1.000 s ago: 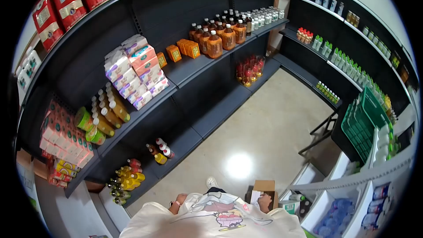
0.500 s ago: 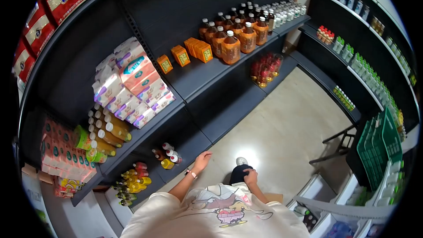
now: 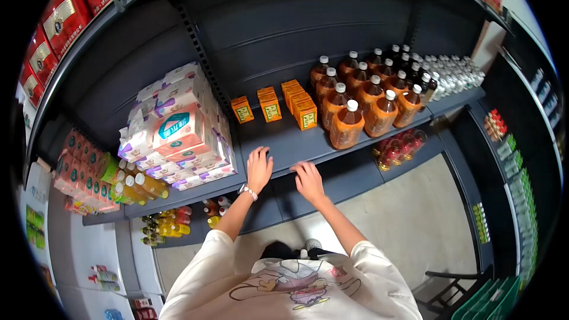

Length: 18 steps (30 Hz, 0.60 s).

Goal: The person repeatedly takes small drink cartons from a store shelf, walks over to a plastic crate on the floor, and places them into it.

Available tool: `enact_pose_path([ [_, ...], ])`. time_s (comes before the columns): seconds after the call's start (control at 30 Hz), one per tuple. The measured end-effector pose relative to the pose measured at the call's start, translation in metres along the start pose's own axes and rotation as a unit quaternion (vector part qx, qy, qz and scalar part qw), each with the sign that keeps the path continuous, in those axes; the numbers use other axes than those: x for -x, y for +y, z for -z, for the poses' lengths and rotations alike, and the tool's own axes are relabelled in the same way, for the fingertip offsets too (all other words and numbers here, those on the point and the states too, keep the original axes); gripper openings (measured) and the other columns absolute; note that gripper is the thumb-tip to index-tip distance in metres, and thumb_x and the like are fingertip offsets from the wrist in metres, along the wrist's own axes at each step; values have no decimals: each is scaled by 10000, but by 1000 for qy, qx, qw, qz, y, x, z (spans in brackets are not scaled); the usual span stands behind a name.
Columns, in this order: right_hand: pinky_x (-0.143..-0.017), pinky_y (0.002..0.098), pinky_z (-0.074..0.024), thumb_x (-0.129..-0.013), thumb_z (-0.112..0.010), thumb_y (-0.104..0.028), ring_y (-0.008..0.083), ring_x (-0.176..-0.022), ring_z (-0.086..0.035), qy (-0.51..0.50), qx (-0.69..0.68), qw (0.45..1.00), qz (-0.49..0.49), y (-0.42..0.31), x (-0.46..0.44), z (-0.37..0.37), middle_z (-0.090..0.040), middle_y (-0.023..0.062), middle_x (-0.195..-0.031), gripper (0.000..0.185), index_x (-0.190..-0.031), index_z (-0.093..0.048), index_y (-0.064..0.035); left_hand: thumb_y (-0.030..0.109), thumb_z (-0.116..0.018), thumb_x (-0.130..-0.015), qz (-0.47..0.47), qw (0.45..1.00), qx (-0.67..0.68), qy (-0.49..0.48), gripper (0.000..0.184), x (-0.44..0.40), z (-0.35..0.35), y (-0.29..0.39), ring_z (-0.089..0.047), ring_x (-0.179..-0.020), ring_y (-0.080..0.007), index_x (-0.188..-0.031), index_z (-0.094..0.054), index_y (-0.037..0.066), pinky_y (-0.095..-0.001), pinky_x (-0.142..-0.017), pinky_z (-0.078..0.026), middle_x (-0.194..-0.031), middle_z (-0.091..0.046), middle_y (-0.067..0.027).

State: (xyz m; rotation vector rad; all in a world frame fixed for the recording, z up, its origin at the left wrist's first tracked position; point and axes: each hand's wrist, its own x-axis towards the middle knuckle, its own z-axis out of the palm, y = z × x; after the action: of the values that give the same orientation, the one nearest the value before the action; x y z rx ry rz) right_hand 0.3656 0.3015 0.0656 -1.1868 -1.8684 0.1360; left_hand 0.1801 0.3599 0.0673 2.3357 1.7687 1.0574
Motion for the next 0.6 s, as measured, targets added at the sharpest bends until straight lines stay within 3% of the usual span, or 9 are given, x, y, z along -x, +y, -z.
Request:
enact_pose_path([
  [0.1,-842,379,-413,-707,-549,-21,296,-970,-484,-40,24,998,46,21,-54,-16,-521,96,-992,256,-956,-570,-78,236,-561,-808,73,996,-58,-11,385,-15,-25,-15,-420,-1118,-293,-1138,-498,48,-417,-930,-340,-1178,-479,-120],
  [0.3,-885,394,-385,-760,-563,-109,290,-1016,-462,-76,38,996,24,49,-97,-71,-516,112,-1015,241,-998,-557,-70,279,-551,-802,50,992,-117,27,400,-18,-34,-30,-409,-1155,-262,-1156,-499,102,-453,-1010,-259,-1187,-483,-82],
  [0.43,-957,415,-326,-780,-574,-233,304,-1093,-428,-85,92,992,-8,46,-97,-82,-489,140,-1130,359,-1089,-518,-58,281,-539,-802,93,989,-112,29,416,-21,-34,-31,-369,-1204,-295,-1171,-488,94,-463,-1032,-228,-1238,-453,-130],
  [0.47,-1008,424,-274,-801,-547,-312,313,-1168,-384,-113,101,988,-24,50,-96,-84,-446,160,-1229,452,-1176,-478,-70,283,-539,-801,101,988,-110,31,421,-23,-34,-30,-360,-1216,-302,-1173,-487,92,-464,-1037,-221,-1249,-446,-142],
  [0.6,-1057,441,-193,-835,-474,-393,311,-1250,-311,-134,160,978,3,54,-98,-92,-372,169,-1327,535,-1275,-414,-95,284,-534,-802,120,987,-91,52,433,-27,-40,-36,-344,-1233,-321,-1173,-483,66,-458,-1050,-208,-1263,-434,-179],
])
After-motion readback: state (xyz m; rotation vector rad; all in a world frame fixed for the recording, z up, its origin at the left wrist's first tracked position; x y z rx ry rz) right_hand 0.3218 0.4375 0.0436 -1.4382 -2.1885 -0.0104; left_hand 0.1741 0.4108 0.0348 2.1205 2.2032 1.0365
